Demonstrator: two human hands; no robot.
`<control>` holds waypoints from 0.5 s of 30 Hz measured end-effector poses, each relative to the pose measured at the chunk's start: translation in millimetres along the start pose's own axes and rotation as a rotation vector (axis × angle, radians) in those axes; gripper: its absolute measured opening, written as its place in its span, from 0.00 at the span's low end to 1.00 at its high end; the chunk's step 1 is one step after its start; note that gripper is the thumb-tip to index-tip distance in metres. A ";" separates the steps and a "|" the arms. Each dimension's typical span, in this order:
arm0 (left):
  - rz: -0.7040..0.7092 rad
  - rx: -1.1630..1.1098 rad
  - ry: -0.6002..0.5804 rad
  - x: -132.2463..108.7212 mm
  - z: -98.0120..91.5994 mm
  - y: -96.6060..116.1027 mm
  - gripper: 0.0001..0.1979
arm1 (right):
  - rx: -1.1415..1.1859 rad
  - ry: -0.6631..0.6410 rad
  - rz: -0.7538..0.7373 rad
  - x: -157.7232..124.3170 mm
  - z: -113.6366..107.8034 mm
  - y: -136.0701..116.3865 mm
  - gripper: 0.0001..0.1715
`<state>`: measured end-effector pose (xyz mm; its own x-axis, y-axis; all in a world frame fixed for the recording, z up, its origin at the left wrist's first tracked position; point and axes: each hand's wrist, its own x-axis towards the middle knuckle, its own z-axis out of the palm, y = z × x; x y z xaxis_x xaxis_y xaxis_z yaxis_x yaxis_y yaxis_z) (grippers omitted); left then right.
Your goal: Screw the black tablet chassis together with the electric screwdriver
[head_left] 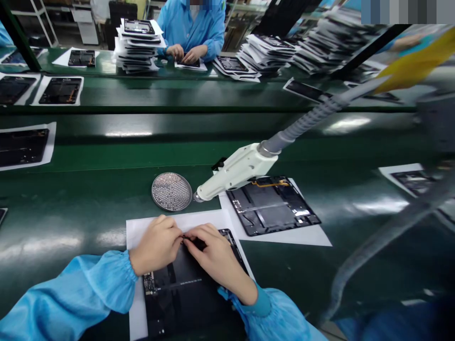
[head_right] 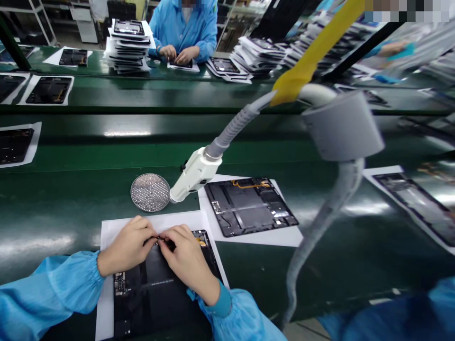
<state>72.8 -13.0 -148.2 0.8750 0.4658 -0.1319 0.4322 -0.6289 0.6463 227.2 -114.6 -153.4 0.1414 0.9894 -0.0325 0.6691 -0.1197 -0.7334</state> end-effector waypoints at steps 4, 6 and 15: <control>0.004 0.001 -0.002 -0.2 0.5 -0.3 0.08 | -0.003 0.013 -0.002 0.0 0.5 0.4 0.07; 0.005 0.002 -0.004 -0.3 0.6 -0.2 0.08 | -0.007 0.016 -0.001 0.1 1.1 0.3 0.08; 0.012 -0.006 -0.020 0.5 -0.6 -0.4 0.09 | -0.018 -0.002 0.001 0.8 0.3 -3.3 0.10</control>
<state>73.0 -12.2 -148.1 0.8844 0.4456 -0.1387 0.4201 -0.6309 0.6522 224.9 -113.3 -151.2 0.1404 0.9895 -0.0350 0.6820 -0.1222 -0.7211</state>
